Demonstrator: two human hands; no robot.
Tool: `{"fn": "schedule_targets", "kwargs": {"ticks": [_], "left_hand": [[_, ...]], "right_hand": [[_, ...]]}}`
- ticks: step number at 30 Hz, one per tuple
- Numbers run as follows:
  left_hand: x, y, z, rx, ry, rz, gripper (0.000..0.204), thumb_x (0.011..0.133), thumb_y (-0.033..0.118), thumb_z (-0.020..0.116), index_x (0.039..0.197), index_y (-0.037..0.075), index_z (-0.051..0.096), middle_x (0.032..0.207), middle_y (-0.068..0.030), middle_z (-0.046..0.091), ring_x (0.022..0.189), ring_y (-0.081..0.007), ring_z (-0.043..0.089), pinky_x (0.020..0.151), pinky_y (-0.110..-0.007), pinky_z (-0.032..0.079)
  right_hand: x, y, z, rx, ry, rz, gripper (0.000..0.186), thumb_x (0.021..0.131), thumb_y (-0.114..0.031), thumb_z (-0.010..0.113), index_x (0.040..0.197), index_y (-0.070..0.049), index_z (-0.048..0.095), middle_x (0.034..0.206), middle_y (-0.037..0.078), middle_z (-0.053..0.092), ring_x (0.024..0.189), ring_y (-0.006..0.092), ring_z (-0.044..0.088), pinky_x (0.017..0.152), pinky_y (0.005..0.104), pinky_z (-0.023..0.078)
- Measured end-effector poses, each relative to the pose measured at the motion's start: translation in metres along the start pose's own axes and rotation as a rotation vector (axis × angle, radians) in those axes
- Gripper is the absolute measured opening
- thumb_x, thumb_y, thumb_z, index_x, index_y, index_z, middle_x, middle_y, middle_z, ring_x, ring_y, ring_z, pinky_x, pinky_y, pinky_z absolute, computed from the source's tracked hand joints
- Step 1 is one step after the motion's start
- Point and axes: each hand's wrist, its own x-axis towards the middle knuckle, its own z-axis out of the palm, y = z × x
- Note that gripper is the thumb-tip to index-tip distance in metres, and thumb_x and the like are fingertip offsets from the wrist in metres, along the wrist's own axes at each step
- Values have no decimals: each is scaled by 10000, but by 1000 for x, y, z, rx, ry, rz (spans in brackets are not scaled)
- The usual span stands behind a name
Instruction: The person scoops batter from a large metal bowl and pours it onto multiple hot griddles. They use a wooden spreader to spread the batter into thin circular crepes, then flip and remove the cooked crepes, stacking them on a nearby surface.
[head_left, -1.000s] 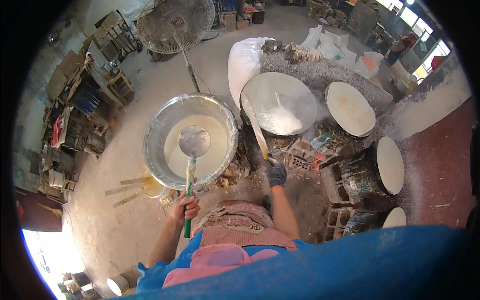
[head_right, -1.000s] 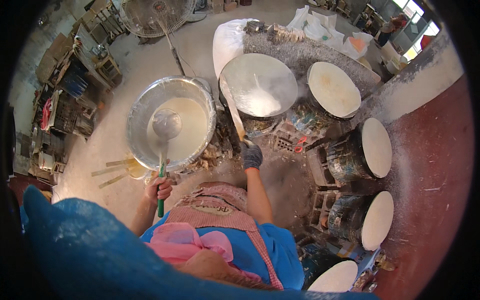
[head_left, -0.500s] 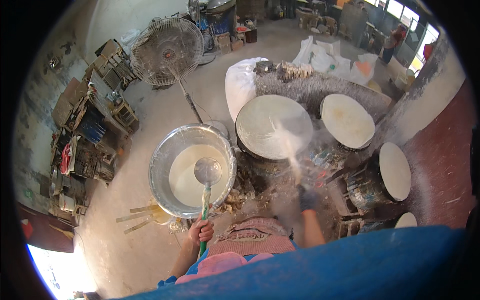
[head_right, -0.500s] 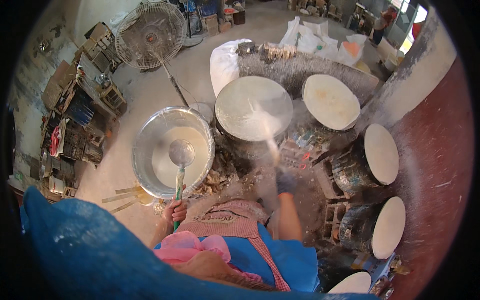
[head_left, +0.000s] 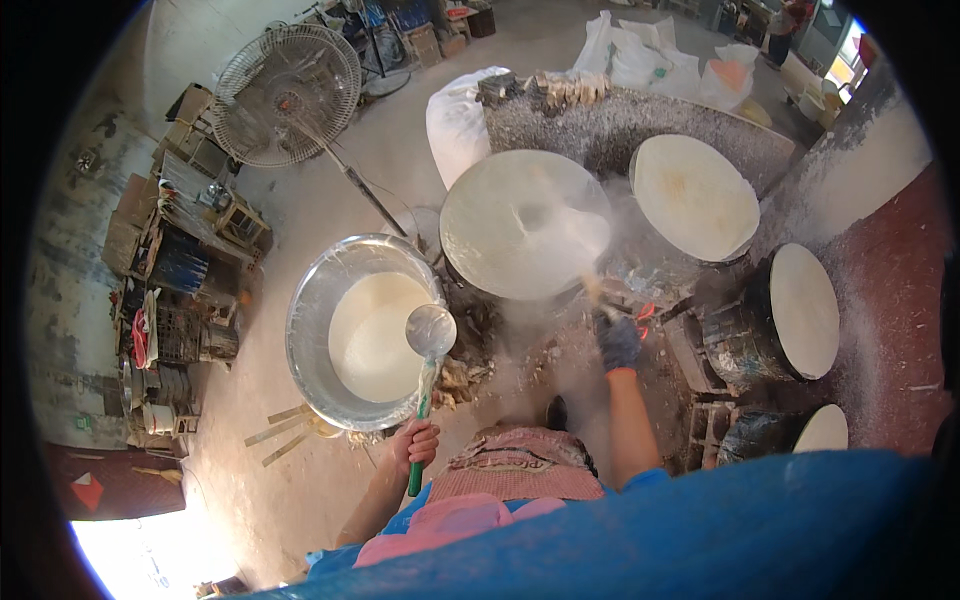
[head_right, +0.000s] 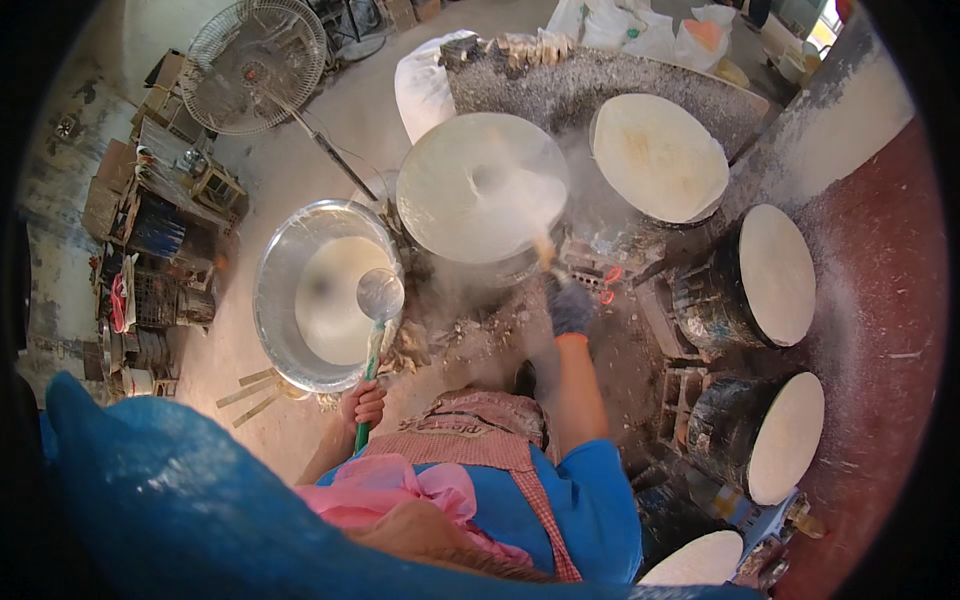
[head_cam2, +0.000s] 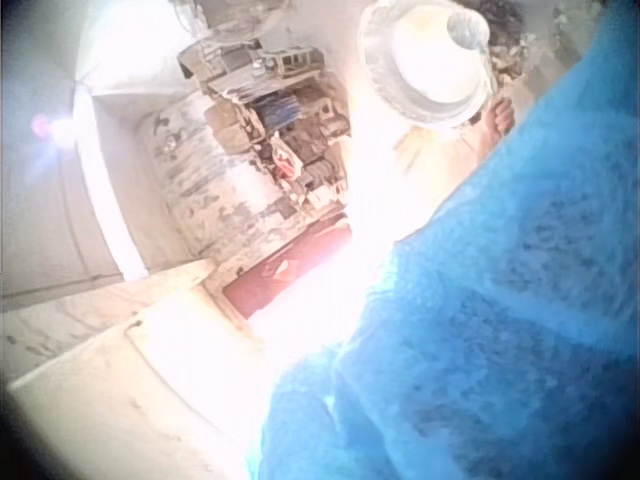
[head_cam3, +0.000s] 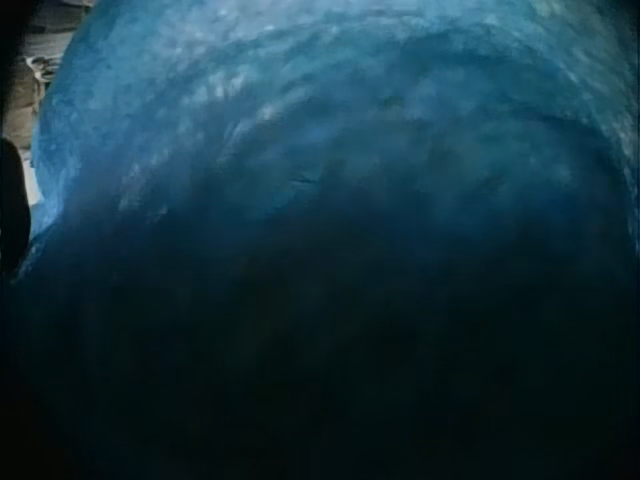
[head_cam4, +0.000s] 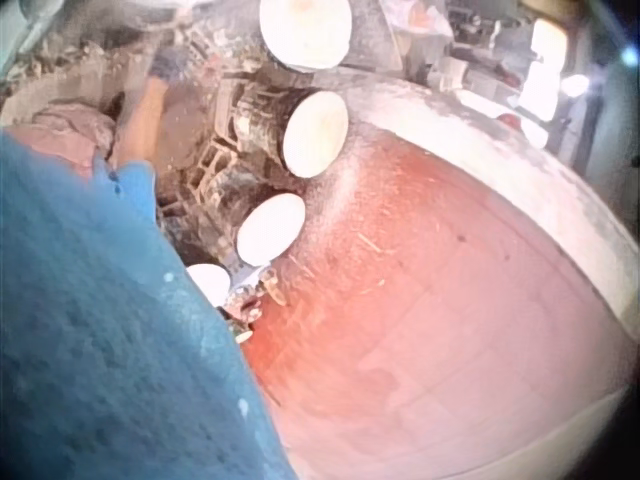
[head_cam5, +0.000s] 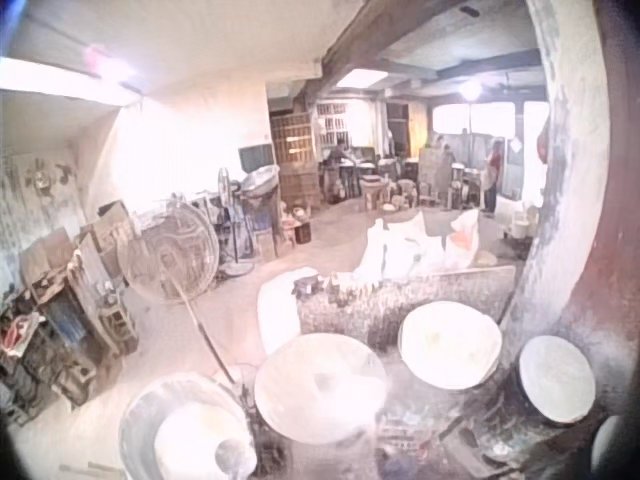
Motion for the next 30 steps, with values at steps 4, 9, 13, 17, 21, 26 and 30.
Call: {"fn": "schedule_targets", "kwargs": {"ticks": [4,9,13,17,21,26,30], "left_hand": [[25,-8,-6,63,-48,-50,253,956,171,389,710,124,352,519,18,307,374,-76,312,295,-213,318],[35,-26,1,-4,1,-49,182,947,171,392,905,69,538,522,22,300,358,-78,286,286,-215,299],[12,-37,11,481,258,152,187,947,207,396,910,105,547,525,26,291,361,-80,274,277,-217,267],[13,-17,3,464,101,76,286,942,249,433,680,133,428,529,32,283,359,-80,265,271,-220,240],[8,9,-5,281,193,40,185,950,189,433,806,117,525,530,32,271,353,-67,245,264,-193,236],[-11,20,6,276,225,220,389,950,130,405,1312,270,378,554,23,280,382,-56,270,279,-180,262],[-1,25,17,85,244,163,399,960,121,367,1316,296,406,569,18,288,395,-65,287,292,-188,280]], "right_hand": [[-15,4,-12,243,-117,-60,338,841,-426,580,1080,-195,641,1003,157,646,937,323,614,820,394,476],[123,-5,-23,173,289,-182,184,841,-239,557,973,-150,650,781,123,648,737,288,622,668,389,480],[219,-16,3,676,282,-327,105,786,-138,567,784,-83,656,638,107,614,574,249,583,524,366,447],[157,-27,41,413,178,-361,135,818,-172,548,820,-87,653,788,94,658,696,214,617,654,357,487],[110,-30,28,425,83,-322,146,824,-105,515,856,-77,654,858,92,659,762,207,620,716,339,490],[65,-33,31,824,-85,138,204,826,-26,485,928,-47,661,957,105,663,843,213,626,776,321,488],[36,-34,57,835,-117,-21,235,833,12,472,989,-11,647,1015,107,662,894,204,628,819,308,483]]}}
